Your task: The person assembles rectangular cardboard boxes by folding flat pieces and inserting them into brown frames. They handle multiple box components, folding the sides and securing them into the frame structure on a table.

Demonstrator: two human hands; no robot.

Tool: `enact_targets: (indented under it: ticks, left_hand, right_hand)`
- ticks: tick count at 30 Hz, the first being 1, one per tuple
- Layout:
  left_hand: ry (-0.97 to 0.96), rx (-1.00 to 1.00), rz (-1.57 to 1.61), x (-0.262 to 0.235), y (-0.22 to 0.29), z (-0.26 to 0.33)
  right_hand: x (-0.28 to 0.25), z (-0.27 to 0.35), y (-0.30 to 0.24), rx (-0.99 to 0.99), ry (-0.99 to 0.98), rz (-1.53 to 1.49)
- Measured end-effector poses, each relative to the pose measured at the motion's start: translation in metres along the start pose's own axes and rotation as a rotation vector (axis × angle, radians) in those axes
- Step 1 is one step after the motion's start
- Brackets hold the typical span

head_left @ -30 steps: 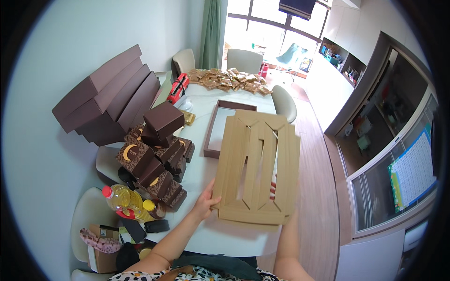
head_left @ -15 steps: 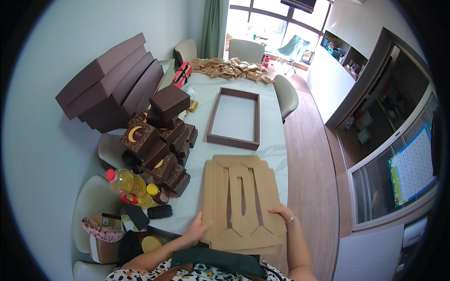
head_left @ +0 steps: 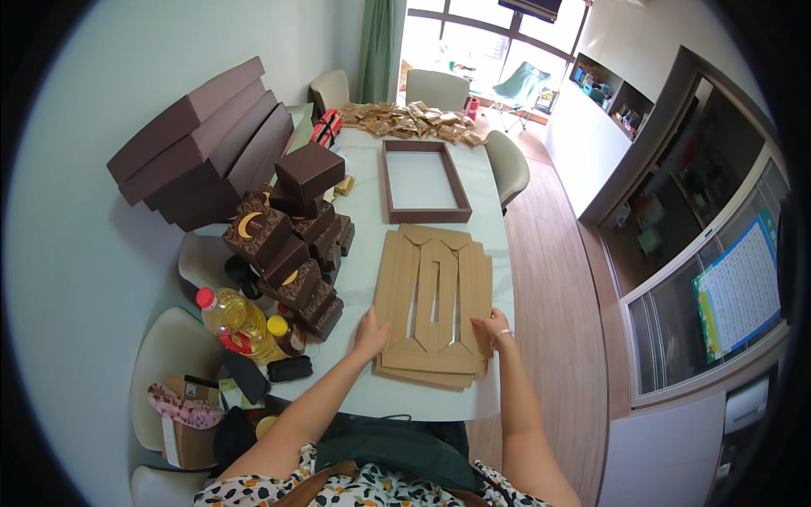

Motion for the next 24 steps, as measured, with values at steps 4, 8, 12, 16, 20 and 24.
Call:
enact_targets:
  ticks: [4, 8, 12, 16, 20, 24]
  left_hand:
    - [0.029, -0.083, -0.220, 0.004, 0.010, -0.019]
    - [0.079, -0.102, -0.217, 0.006, 0.009, -0.019]
    - [0.080, -0.121, -0.093, -0.001, 0.012, -0.002]
    - [-0.108, -0.025, 0.204, 0.033, 0.028, -0.003]
    - [-0.377, 0.030, 0.436, 0.074, 0.086, 0.006]
    - [-0.691, -0.276, 0.999, 0.072, 0.121, 0.031]
  right_hand:
    - [-0.010, -0.004, -0.039, -0.071, 0.213, 0.499]
    - [-0.001, 0.008, -0.032, -0.042, 0.149, 0.260]
    - [-0.011, 0.036, -0.022, -0.034, -0.098, -0.184]
    - [-0.055, 0.095, -0.127, -0.296, -0.029, -0.339]
    - [-0.043, 0.182, -0.276, -0.539, 0.055, 0.058]
    - [0.026, 0.198, -0.305, -0.644, 0.286, 0.939]
Point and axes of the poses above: each hand's wrist, its own z-axis away from the middle knuckle, its own x-axis out of the palm, y = z × x, the point moved 9 cm from there along -z, towards the middle knuckle, and after that the axes turned 3 degrees about -x, right-handed, at the moved point
